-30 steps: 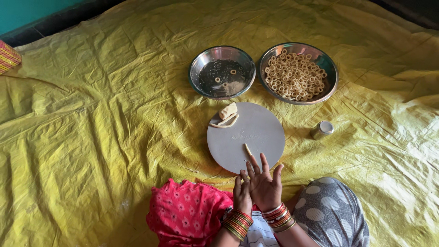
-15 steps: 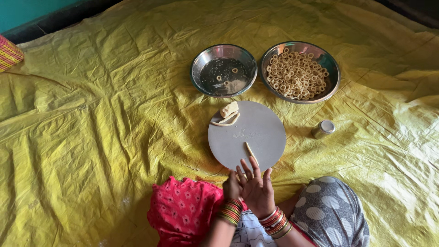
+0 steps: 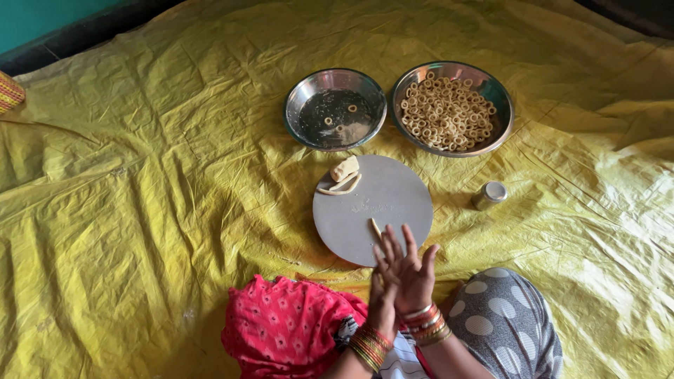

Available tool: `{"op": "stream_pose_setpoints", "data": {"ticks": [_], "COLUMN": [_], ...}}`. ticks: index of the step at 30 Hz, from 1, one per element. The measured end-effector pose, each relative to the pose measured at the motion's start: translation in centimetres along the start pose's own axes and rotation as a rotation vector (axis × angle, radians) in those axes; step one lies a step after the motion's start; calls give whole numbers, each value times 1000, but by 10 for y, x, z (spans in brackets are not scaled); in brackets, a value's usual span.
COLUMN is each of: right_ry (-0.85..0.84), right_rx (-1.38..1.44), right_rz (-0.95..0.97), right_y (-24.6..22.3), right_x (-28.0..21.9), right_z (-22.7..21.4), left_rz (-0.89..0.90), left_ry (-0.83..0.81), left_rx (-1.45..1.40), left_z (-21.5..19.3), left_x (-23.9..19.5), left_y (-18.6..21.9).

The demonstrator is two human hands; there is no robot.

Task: The person sits on a yellow tarp and repeatedly rolls small pieces of dough into thin ropes on a round board, then joins the ends to form rings. The finished rings are placed into a metal bowl.

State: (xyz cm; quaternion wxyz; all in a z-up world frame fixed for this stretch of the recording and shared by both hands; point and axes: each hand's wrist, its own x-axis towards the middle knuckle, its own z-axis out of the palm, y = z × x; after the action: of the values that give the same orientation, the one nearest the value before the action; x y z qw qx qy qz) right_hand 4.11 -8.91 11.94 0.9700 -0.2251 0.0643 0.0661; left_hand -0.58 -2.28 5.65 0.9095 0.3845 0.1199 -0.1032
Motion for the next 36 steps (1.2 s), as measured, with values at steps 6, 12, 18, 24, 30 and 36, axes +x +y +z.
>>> {"op": "stream_pose_setpoints", "data": {"ticks": [6, 12, 18, 24, 30, 36], "right_ry": [-45, -63, -144, -153, -189, -269], "right_rx": [-18, -353, -384, 65, 138, 118], "right_rz": [-78, -201, -125, 40, 29, 15], "right_y": [-10, -1, -1, -19, -23, -16], "right_x": [5, -7, -21, -15, -10, -2], "right_z": [12, 28, 35, 23, 17, 3], "left_rz": [-215, -149, -177, -77, -155, 386], "left_ry": [-243, -110, 14, -171, -282, 20], "left_rx": [-217, -112, 46, 261, 163, 889], "left_z": [26, 17, -2, -10, 6, 30], "left_x": [-13, -3, 21, 17, 6, -19], "left_y": [32, 16, -1, 6, 36, 65]}}
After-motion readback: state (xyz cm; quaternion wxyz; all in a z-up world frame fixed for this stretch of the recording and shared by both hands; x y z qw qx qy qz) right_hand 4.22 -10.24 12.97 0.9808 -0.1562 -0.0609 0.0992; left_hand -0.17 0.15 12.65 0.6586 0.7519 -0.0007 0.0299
